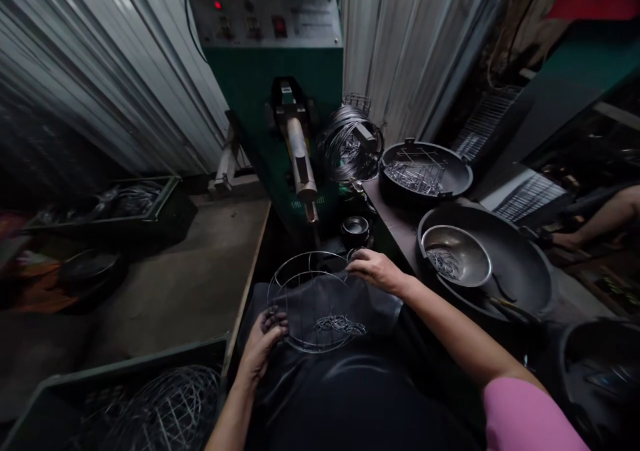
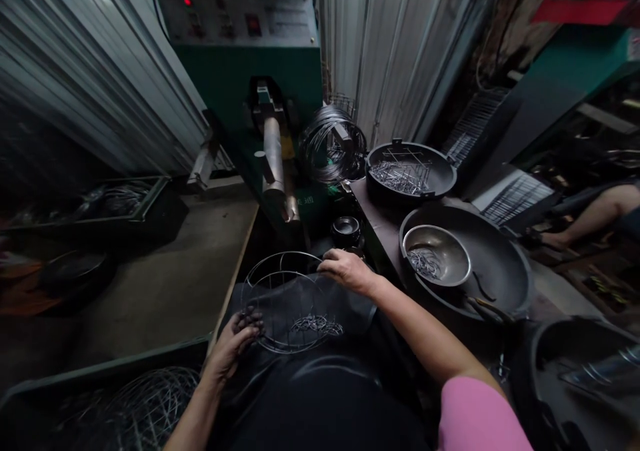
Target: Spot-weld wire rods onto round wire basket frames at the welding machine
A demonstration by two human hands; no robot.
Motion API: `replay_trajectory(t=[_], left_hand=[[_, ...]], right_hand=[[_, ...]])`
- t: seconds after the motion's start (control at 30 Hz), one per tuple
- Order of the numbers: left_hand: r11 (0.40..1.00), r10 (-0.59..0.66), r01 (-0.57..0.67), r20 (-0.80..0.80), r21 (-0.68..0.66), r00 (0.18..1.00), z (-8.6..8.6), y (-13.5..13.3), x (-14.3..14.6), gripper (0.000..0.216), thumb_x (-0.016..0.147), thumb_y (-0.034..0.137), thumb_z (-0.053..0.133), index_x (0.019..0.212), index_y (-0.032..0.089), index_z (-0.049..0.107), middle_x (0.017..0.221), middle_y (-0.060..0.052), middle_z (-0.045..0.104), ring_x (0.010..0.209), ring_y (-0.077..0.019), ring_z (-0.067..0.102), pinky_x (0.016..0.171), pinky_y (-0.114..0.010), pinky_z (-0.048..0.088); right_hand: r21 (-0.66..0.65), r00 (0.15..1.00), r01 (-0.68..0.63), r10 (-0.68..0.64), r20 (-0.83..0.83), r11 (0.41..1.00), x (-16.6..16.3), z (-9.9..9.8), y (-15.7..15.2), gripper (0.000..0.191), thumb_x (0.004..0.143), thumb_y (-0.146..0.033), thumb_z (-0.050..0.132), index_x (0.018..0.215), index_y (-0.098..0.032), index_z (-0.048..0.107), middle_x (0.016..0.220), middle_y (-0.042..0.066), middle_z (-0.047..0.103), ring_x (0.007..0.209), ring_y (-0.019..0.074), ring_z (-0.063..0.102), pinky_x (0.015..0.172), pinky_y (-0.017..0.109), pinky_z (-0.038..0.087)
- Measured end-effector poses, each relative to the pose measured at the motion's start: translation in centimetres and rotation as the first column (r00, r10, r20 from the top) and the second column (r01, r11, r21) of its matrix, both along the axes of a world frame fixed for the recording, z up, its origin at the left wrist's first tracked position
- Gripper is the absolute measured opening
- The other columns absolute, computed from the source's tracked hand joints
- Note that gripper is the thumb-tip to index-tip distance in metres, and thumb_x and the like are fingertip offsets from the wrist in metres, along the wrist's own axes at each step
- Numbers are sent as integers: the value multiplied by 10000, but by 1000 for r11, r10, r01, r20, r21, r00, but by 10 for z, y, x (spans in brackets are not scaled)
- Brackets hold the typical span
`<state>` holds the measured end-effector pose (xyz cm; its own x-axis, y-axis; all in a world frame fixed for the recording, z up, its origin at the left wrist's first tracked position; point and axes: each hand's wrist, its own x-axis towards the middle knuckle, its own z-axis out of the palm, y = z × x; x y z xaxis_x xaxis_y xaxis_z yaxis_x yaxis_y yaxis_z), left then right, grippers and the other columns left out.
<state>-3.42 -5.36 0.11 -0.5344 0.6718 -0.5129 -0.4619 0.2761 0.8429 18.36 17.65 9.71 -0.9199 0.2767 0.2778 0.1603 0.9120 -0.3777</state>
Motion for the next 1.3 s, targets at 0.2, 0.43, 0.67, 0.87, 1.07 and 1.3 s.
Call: replay_trajectory(t=[0.2, 0.43, 0.67, 0.87, 1.07, 1.3], left_hand=[[995, -96, 95, -85, -5, 992, -6, 3, 0, 574, 482, 235, 707, 1015, 175, 501, 944, -68, 624, 839, -203, 611, 733, -323, 485], [986, -169, 166, -152, -32, 974, -6, 12, 2, 525, 493, 257, 703, 979, 172, 523, 920, -66, 627, 841, -208, 607, 740, -322, 471], [1000, -18, -1, -664, -28, 748, 23, 22, 24, 487, 577, 291, 708, 1036, 209, 566, 1062, -89, 587, 1016, -264, 547, 921, -388, 406], [903, -334, 389, -867, -182, 370, 48, 55, 77, 399, 693, 322, 621, 1060, 175, 570, 1104, -138, 547, 1053, -278, 516, 920, -405, 405], [894, -423, 308, -839, -325, 343, 41, 84, 104, 566, 623, 314, 676, 1136, 180, 479, 1274, -165, 381, 1152, -317, 446, 866, -416, 434], [911, -395, 285, -831, -299, 392, 38, 86, 106, 302, 610, 189, 625, 867, 204, 467, 1148, -102, 406, 1052, -250, 499, 789, -347, 455]], right_hand=[[75, 965, -125, 104, 240, 989, 4, 13, 6, 198, 884, -302, 486, 906, -189, 647, 945, 73, 599, 839, 155, 535, 721, 254, 437], [154, 881, -287, 198, 430, 945, 3, 14, 12, 176, 877, -245, 481, 824, -192, 640, 794, 49, 602, 745, 166, 484, 606, 259, 362], [132, 929, -193, 138, 342, 972, 13, 0, 18, 189, 901, -251, 446, 917, -213, 631, 831, 47, 606, 772, 162, 485, 632, 249, 367], [148, 946, -176, 125, 299, 973, 6, -13, 22, 187, 900, -255, 448, 933, -216, 628, 843, 48, 601, 784, 164, 490, 673, 253, 384], [122, 947, -185, 144, 288, 975, 8, -10, 22, 210, 907, -275, 433, 927, -207, 630, 839, 52, 605, 786, 161, 500, 686, 252, 404], [-60, 964, -177, 186, 189, 982, 12, -4, 21, 200, 890, -307, 478, 939, -217, 649, 910, 53, 607, 826, 146, 540, 742, 252, 437]])
